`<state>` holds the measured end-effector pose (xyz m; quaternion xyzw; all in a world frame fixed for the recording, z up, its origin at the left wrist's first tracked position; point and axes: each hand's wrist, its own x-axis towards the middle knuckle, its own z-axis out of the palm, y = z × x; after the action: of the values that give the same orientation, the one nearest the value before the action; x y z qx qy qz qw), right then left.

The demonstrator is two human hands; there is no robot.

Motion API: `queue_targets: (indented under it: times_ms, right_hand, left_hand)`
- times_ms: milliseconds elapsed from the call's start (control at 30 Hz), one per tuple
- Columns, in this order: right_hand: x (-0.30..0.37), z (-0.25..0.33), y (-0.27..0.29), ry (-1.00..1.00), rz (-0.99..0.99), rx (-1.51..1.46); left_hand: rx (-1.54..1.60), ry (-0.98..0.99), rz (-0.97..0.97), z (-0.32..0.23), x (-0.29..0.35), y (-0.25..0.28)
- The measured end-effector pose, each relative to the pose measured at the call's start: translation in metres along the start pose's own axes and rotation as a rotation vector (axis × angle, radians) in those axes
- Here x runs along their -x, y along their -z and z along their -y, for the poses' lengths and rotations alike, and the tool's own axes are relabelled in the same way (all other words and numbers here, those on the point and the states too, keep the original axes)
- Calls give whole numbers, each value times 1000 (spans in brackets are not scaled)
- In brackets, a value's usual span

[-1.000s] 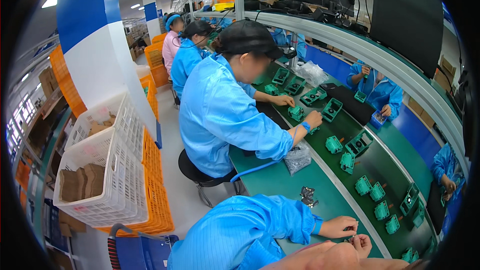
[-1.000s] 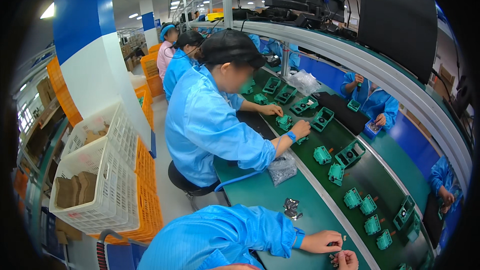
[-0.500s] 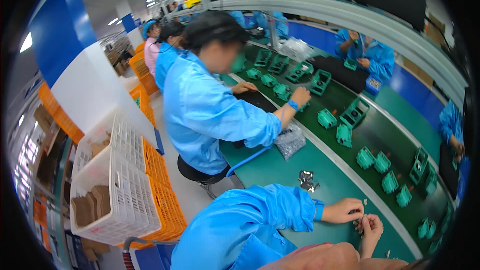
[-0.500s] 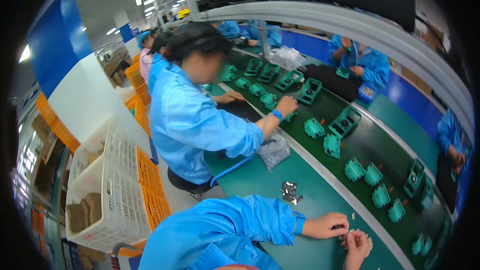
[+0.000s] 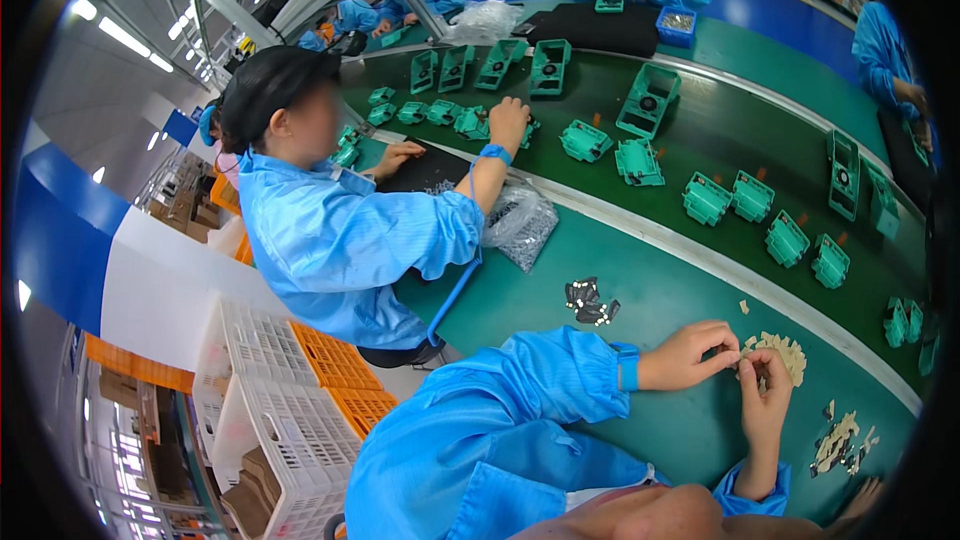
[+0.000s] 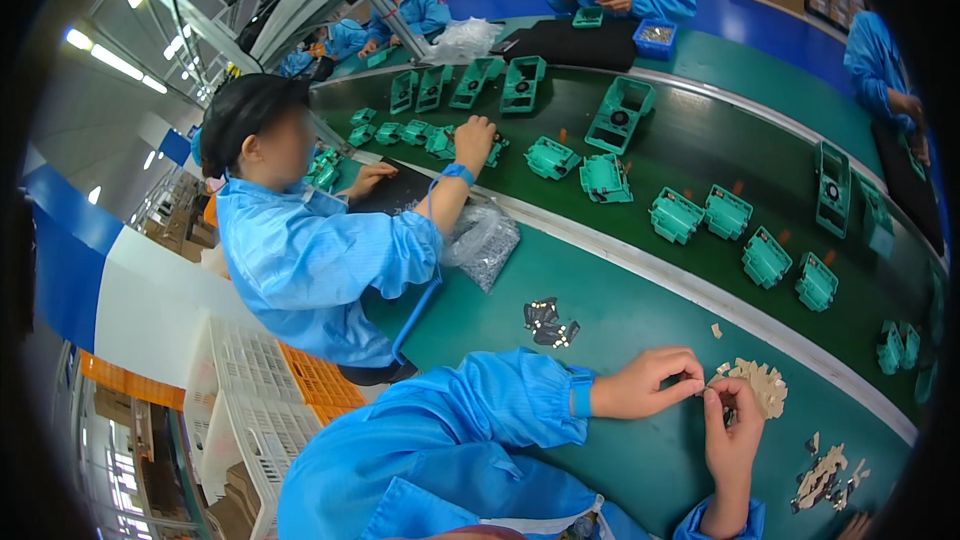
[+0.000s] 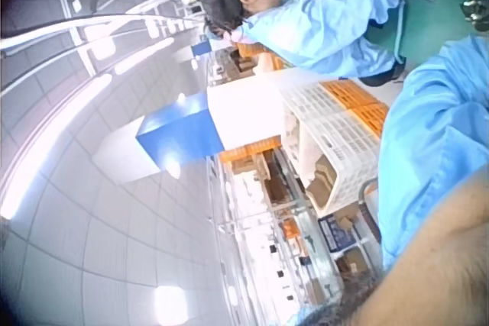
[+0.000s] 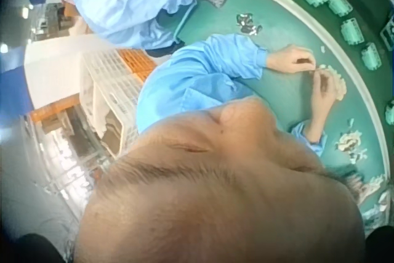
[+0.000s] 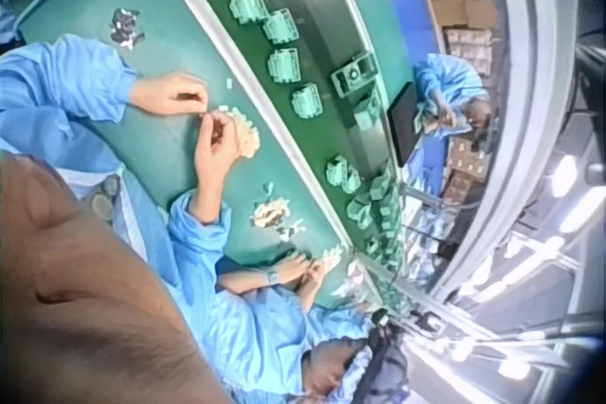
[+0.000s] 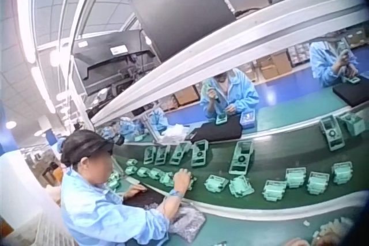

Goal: The person assembles small metal components and plastic fasteners into a green plastic housing by hand.

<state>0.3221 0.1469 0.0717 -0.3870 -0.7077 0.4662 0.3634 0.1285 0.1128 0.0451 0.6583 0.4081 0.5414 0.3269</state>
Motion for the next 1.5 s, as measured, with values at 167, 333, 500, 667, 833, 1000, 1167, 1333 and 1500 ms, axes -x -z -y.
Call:
queue_targets:
  times_ms: [167, 333, 500, 667, 833, 1000, 1167, 1333, 1500]
  right_hand:
    - [-7, -8, 13, -132, 39, -160]
    - [-30, -31, 10, -181, 125, -287]
    - [-49, -57, 15, -308, 151, -401]
    - [-47, -70, 16, -313, 119, -410]
    - [-47, -77, 20, -312, 141, -404]
    - [-47, -76, 16, -290, 81, -430]
    - [-47, -79, 11, -292, 110, -413]
    - [-47, -82, 10, -270, 106, -337]
    - [-48, -78, 10, -144, 74, -85]
  left_hand:
    - [32, 2, 43, 9, -12, -4]
    - [99, 225, 67, 28, -22, 4]
    - [140, 172, 36, 67, -33, -5]
    - [111, 171, 59, 78, -32, -9]
    - [98, 207, 30, 78, -33, -15]
    - [-266, -116, -82, 80, -32, -10]
    - [-379, -204, -45, 85, -35, -11]
    - [-408, -219, -55, 90, -33, -13]
    - [-417, -232, -26, 91, -38, -18]
